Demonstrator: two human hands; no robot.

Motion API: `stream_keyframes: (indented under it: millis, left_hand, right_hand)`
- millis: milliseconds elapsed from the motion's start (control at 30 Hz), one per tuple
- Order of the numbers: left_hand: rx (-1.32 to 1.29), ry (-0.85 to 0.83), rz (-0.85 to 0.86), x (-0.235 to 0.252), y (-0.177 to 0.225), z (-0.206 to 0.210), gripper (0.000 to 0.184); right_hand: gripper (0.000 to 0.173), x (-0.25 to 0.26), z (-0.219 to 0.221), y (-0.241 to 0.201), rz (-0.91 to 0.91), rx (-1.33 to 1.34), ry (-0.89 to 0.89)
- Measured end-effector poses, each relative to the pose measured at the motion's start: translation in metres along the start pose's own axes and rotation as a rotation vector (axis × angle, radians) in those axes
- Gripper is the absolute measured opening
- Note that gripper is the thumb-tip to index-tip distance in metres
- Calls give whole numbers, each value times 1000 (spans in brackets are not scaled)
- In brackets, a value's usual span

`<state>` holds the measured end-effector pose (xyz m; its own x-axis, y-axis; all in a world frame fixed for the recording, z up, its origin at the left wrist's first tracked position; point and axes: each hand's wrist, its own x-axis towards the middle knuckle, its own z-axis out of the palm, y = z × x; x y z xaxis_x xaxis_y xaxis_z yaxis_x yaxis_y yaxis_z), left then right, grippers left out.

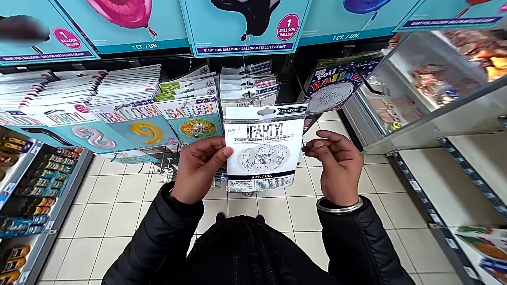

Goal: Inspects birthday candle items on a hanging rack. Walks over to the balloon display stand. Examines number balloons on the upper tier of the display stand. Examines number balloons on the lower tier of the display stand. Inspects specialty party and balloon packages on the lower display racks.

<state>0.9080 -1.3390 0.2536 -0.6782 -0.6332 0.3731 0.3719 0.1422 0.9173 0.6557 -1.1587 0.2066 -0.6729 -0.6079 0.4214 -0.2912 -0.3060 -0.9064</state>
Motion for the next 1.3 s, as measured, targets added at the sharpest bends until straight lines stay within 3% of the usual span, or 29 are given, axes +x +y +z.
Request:
stream_keyframes:
  millis: [433, 900, 1200, 1300]
  left_hand:
    - [-11, -3, -17, 3, -3, 0, 19]
    - [135, 78, -116, 22, -27, -9, 21]
    - [259, 203, -113, 39, -62, -11, 20]
    - [289, 182, -103, 35, -54, -9, 20]
  right_hand:
    - [28, -1, 0, 0, 7, -1, 23]
    - [27, 2, -6, 0, 30, 10, 40]
    - [28, 8, -17, 5, 71, -25, 80]
    - [29, 9, -20, 1, 96, -36, 42]
